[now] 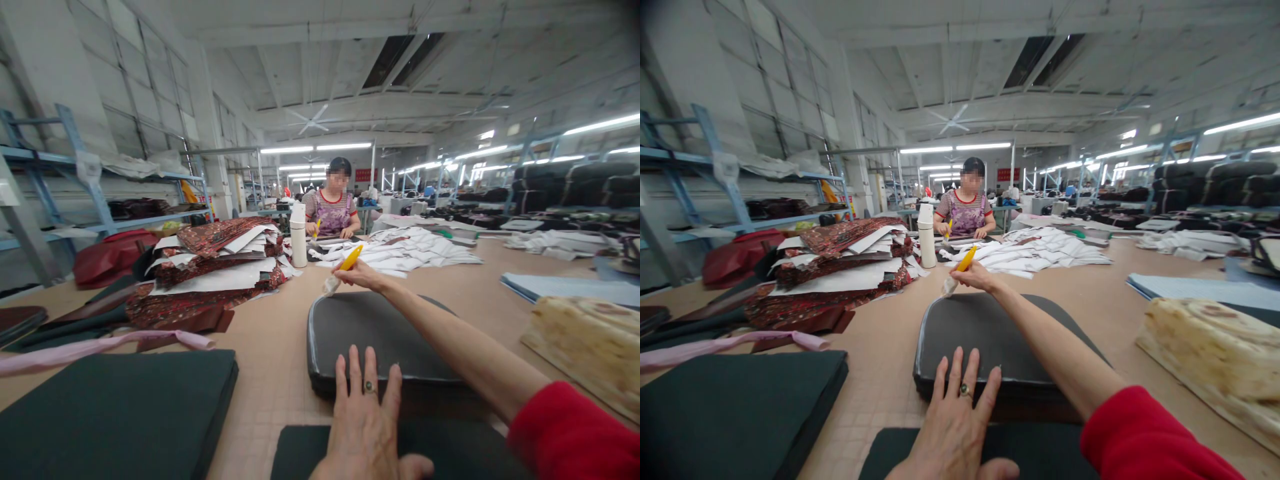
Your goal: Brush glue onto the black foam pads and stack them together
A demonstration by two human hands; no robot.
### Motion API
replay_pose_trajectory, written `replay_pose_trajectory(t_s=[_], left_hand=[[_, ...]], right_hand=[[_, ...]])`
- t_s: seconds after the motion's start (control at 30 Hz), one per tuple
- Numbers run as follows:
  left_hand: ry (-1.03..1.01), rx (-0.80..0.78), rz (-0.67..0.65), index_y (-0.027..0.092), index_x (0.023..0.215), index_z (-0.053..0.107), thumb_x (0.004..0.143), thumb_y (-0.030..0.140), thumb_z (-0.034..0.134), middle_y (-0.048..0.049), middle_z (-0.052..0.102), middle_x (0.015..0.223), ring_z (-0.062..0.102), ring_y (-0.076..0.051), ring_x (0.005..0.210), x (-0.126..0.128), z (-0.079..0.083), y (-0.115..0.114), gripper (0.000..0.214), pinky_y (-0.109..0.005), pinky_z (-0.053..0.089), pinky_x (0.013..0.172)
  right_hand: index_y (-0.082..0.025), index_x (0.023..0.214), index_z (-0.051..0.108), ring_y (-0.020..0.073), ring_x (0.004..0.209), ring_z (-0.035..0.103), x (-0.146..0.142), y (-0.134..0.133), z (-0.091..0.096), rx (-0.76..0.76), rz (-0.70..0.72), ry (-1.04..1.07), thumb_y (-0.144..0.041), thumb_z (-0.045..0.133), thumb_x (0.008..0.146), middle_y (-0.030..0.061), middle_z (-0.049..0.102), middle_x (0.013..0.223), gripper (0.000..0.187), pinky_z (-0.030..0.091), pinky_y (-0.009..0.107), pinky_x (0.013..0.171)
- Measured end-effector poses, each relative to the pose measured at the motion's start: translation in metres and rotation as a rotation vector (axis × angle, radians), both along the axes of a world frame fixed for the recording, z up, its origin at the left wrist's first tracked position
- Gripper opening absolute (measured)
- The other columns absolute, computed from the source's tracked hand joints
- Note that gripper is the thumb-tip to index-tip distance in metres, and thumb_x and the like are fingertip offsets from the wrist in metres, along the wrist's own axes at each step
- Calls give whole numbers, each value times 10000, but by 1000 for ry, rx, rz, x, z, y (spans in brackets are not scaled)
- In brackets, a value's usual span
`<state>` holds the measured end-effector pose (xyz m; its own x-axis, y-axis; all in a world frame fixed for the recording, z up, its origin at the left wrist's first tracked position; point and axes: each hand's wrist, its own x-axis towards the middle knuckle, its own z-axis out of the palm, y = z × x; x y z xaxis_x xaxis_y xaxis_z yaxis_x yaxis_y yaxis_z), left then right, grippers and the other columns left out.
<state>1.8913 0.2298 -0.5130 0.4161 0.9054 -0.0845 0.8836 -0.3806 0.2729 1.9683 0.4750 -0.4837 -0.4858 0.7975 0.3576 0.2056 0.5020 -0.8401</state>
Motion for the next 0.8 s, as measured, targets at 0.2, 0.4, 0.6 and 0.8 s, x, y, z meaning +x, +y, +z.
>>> replay_pose_trajectory(t_s=[0.2, 0.4, 0.6, 0.8], left_hand=[[8, 14, -8, 214, 1415, 123, 742, 681, 457, -191, -30, 1446, -138, -371, 1294, 0, -2, 1, 886, -634, -2, 1049], [23, 91, -11, 238, 1406, 145, 741, 682, 444, -187, 23, 1449, -76, -374, 1308, -1, -4, 2, 853, -615, 42, 1052], [45, 112, -6, 260, 1397, 135, 741, 691, 425, -159, 52, 1460, -31, -363, 1325, -2, -8, 5, 838, -605, 48, 1057], [130, 133, 0, 265, 1393, 101, 747, 594, 500, -131, 20, 1460, -44, -356, 1322, -1, -12, 8, 828, -601, 47, 1060]], right_hand=[[-119, 745, 635, 82, 457, 433, 47, 9, 1, 2, -55, -52, -299, 636, 622, -32, 504, 500, 219, 360, 207, 428], [-117, 752, 627, 90, 467, 441, 98, 14, -3, -9, -162, -73, -312, 631, 614, -23, 516, 515, 239, 365, 216, 439], [-117, 710, 614, 92, 452, 421, 156, 13, -13, 7, -317, -66, -332, 610, 622, -32, 480, 488, 233, 350, 224, 436], [-135, 693, 603, 91, 464, 427, 199, 0, -18, 33, -444, -63, -333, 577, 654, -33, 491, 497, 203, 347, 214, 444]])
